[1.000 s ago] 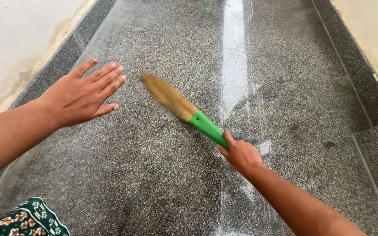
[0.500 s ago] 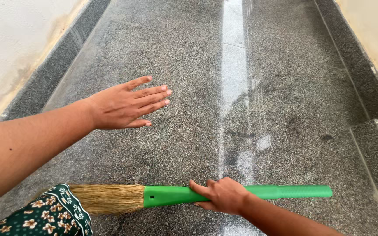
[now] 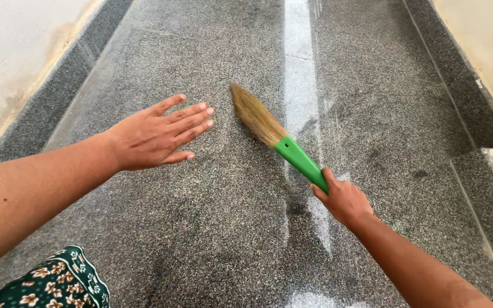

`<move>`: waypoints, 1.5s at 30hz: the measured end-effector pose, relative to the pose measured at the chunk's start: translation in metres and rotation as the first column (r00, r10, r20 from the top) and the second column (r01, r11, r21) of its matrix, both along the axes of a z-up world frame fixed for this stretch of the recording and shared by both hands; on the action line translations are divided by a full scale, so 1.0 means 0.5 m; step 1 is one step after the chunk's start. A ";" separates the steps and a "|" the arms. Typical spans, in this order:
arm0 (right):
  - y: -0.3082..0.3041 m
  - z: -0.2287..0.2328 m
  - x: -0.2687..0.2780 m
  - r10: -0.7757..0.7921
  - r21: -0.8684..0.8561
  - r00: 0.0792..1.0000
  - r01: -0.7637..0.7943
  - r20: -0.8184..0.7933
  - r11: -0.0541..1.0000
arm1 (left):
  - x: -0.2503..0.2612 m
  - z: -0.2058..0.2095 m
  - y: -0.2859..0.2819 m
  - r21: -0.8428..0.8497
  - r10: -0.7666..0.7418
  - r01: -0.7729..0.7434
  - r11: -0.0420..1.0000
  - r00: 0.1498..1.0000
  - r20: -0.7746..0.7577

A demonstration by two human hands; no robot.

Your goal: The person sweeps the floor using a broom, moving debris along a narrow hallway and near a doorway.

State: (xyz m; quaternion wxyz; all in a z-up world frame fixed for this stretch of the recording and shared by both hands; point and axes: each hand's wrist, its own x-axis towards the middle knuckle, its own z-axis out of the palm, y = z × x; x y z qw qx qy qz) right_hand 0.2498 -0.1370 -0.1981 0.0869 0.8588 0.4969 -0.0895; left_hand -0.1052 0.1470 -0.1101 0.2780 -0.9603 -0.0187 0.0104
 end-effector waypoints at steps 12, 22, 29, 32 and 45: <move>-0.244 -0.067 -0.042 0.539 -0.332 0.802 -0.597 -0.256 0.731 | 0.035 -0.031 -0.021 -0.167 -0.101 0.159 0.973 0.945 0.311; -0.264 0.020 0.156 -0.386 -0.298 0.922 0.362 -0.024 0.883 | 0.081 -0.057 -0.021 -0.205 -0.216 0.284 0.937 0.929 0.299; -0.189 0.088 0.072 -0.495 -0.014 0.864 0.496 -0.093 0.868 | 0.179 -0.026 -0.072 -0.226 -0.233 0.331 0.916 0.899 0.371; -0.266 0.064 0.016 -0.358 -0.146 0.915 0.335 -0.186 0.931 | 0.215 0.005 -0.104 0.165 -0.109 0.089 0.982 0.987 0.117; -0.502 0.025 0.057 -0.551 -0.387 0.819 0.462 -0.160 0.798 | 0.346 -0.005 -0.176 0.220 -0.186 0.168 0.961 0.980 0.065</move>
